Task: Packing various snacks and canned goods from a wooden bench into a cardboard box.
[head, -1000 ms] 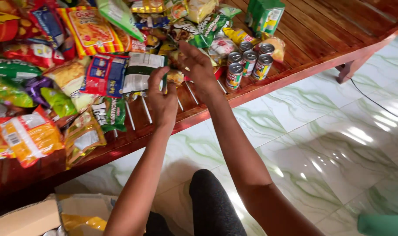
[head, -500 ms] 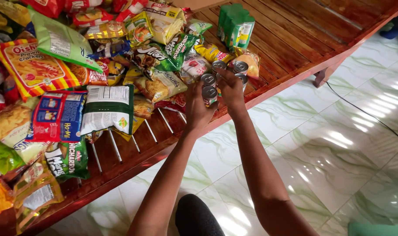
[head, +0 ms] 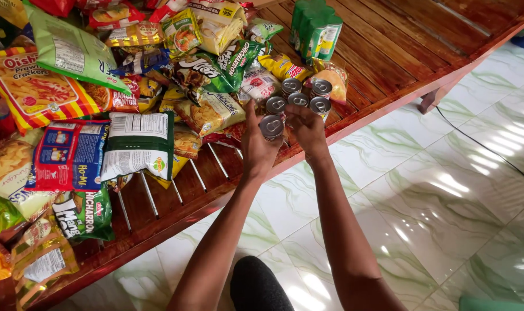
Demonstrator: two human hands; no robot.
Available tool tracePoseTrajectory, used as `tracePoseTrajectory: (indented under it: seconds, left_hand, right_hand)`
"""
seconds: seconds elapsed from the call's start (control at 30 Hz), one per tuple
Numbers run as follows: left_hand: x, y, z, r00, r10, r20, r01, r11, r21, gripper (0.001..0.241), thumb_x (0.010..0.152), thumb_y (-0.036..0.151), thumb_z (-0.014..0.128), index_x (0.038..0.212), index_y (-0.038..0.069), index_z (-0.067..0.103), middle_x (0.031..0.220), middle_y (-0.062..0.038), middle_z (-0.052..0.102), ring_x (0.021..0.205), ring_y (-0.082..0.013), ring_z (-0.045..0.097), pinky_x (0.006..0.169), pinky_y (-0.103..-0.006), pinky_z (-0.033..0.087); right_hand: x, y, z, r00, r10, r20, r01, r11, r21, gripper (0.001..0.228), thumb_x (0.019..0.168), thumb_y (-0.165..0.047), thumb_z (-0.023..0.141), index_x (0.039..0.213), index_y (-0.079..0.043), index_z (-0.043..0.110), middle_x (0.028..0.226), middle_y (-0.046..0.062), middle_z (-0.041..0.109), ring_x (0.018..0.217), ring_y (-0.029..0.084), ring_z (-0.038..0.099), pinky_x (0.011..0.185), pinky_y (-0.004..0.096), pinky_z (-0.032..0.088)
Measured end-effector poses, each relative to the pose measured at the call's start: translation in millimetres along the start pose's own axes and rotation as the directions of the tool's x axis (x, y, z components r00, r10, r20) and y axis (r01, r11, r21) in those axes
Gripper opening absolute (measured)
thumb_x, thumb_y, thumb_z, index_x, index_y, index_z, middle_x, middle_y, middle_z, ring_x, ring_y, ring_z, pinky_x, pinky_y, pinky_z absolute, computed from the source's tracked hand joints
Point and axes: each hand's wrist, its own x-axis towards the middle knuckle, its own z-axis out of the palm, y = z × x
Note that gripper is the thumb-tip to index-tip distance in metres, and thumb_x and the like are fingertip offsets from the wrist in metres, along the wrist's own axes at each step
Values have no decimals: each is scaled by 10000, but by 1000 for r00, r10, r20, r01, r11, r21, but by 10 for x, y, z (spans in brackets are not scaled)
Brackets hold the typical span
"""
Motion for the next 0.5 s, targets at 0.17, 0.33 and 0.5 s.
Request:
tracePoseTrajectory:
  seconds: [0.17, 0.33, 0.5]
  left_hand:
    - [-369, 101, -513, 908, 328, -260, -385, 899, -211, 1023, 750, -20, 860, 1582, 78, 274, 1196, -154, 690, 1090, -276, 702, 939, -369, 569]
    - [-542, 127, -1034, 879, 316, -357, -351, 935, -38, 952, 759, 15, 855, 1556, 109, 344, 1288, -154, 674, 1160, -304, 695, 929, -379, 581]
    - [-792, 66, -1432, 937, 122, -327, -120, 992, 29, 905, 774, 26, 804, 1558, 163, 373, 1328, -137, 678, 1168, -330, 672, 936, -407, 561]
  right_hand:
    - [-290, -274, 398, 995, 63, 80, -65, 998, 15, 254, 1034, -244, 593, 1184, -87, 725, 1085, -9, 742, 963, 81, 665, 793, 291, 565]
    - [-593, -495, 1030, 967, 141, 213, -154, 987, 49, 324, 1045, -339, 600, 1176, -73, 733, 1063, 29, 738, 988, 126, 695, 804, 342, 600]
    - [-941, -677, 1489, 869, 306, 389, -320, 947, -30, 354, 1009, -346, 568, 1294, -146, 631, 1121, 3, 736, 987, 154, 703, 823, 363, 627]
